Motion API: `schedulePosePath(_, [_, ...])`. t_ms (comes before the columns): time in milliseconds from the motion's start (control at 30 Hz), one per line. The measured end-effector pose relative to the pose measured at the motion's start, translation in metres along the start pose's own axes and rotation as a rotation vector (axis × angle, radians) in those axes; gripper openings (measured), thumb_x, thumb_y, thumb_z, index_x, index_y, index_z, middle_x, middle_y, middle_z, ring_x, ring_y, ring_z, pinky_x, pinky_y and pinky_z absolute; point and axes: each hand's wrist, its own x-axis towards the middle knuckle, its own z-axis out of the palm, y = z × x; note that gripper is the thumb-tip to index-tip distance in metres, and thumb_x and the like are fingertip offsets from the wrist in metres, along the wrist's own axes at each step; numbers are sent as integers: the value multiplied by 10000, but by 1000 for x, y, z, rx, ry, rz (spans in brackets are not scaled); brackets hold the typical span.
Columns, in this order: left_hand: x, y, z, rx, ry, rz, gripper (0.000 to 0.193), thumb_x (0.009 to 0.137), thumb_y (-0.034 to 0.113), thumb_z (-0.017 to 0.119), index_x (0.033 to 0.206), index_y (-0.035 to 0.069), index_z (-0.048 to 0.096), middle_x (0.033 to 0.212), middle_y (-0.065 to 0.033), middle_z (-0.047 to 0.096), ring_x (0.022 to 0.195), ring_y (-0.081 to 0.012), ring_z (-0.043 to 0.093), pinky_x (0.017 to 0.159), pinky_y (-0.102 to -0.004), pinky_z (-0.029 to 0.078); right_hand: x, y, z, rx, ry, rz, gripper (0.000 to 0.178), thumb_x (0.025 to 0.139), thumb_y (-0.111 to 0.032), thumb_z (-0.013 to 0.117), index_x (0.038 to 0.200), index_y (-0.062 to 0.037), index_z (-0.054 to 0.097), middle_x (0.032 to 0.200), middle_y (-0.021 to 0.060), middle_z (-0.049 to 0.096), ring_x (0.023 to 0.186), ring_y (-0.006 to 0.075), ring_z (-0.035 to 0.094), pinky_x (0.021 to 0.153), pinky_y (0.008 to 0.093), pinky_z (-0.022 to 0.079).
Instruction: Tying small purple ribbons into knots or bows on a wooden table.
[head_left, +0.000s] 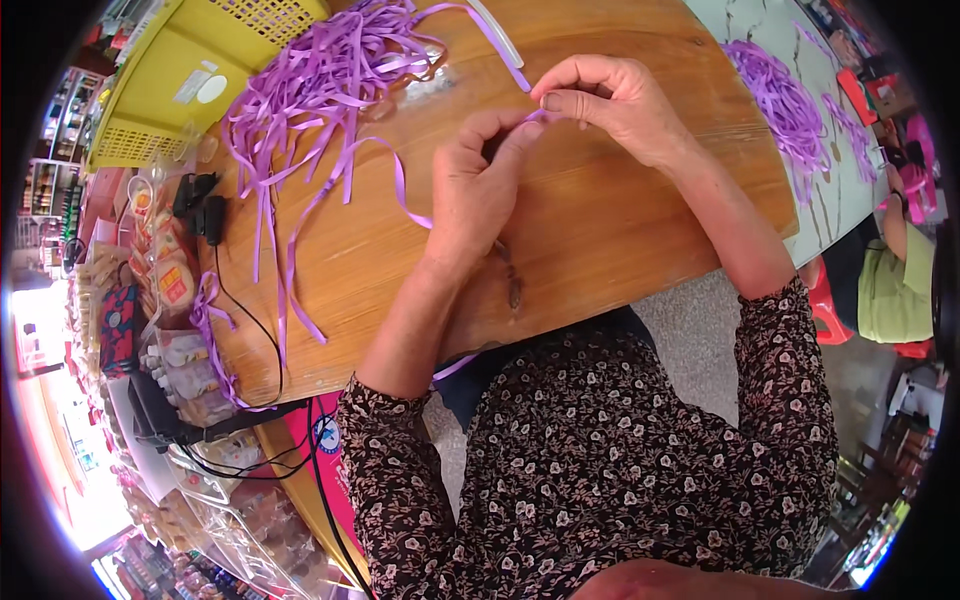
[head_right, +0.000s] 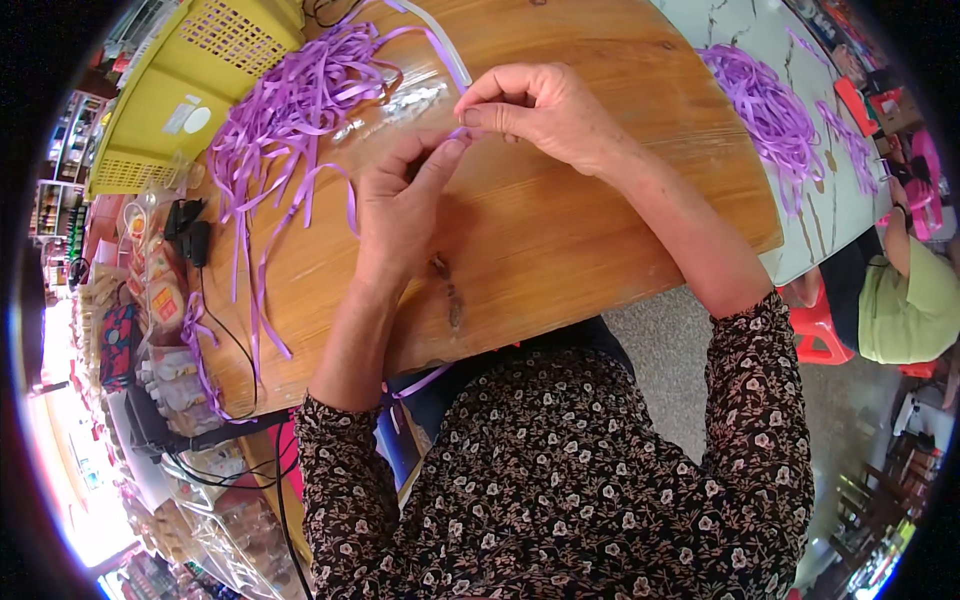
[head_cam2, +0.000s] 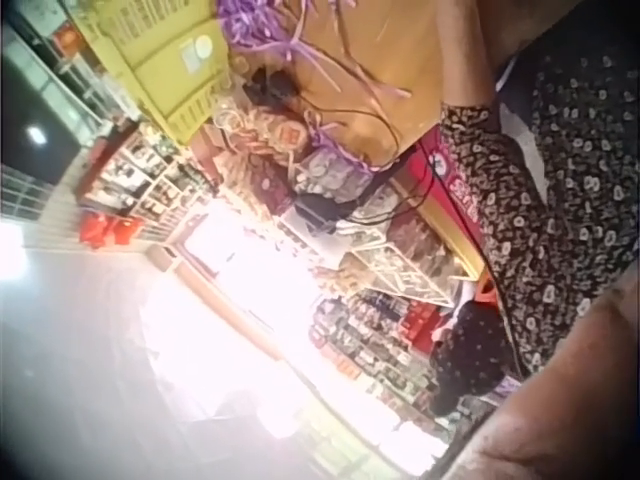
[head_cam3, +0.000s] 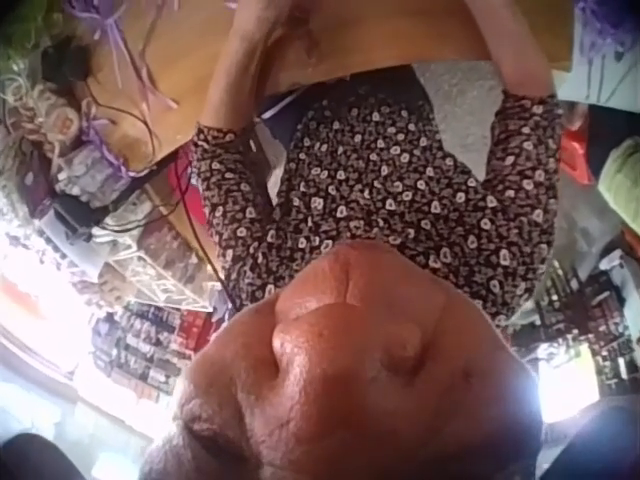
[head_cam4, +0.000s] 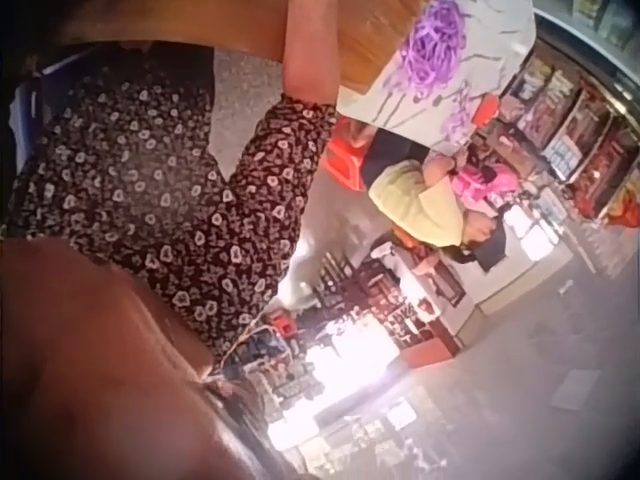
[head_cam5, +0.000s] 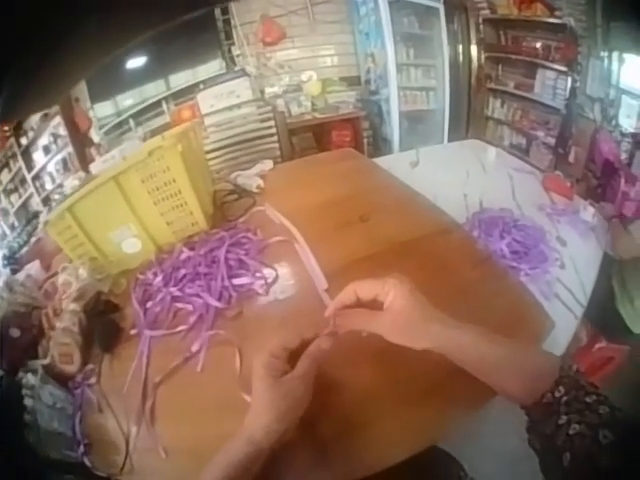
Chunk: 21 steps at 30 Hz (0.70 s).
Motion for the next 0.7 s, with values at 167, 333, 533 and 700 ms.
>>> schedulePosePath(167, [-2,-1,-8,-3,73,28,88,867,83,639,877,-4,648,728,57,561,670,-13,450,588,-165,364,-1,-2,-1,-65,-64,9,122,856,-83,630,964,-40,667,833,-24,638,752,44,563,618,196,435])
schedulePosePath(333, [-10,11,-9,-100,75,-75,93,876,83,625,901,-4,649,764,50,585,677,-9,457,586,-159,359,-8,-3,6,-260,-158,-166,166,822,-41,644,986,-22,659,836,25,645,777,121,604,676,246,475])
schedulePosePath(533, [-12,17,-14,-49,122,-56,115,880,99,622,911,-7,654,758,48,582,667,-6,448,575,-157,346,-9,-2,4,-506,-76,-311,161,807,-32,646,967,-27,660,815,55,631,747,164,608,643,263,467])
schedulePosePath(700, [-13,19,-17,-64,118,-75,125,877,120,631,884,0,664,707,63,542,623,-3,413,538,-162,316,-10,-2,2,-509,-70,-311,117,815,-25,635,930,-15,652,781,53,605,702,162,583,608,265,443])
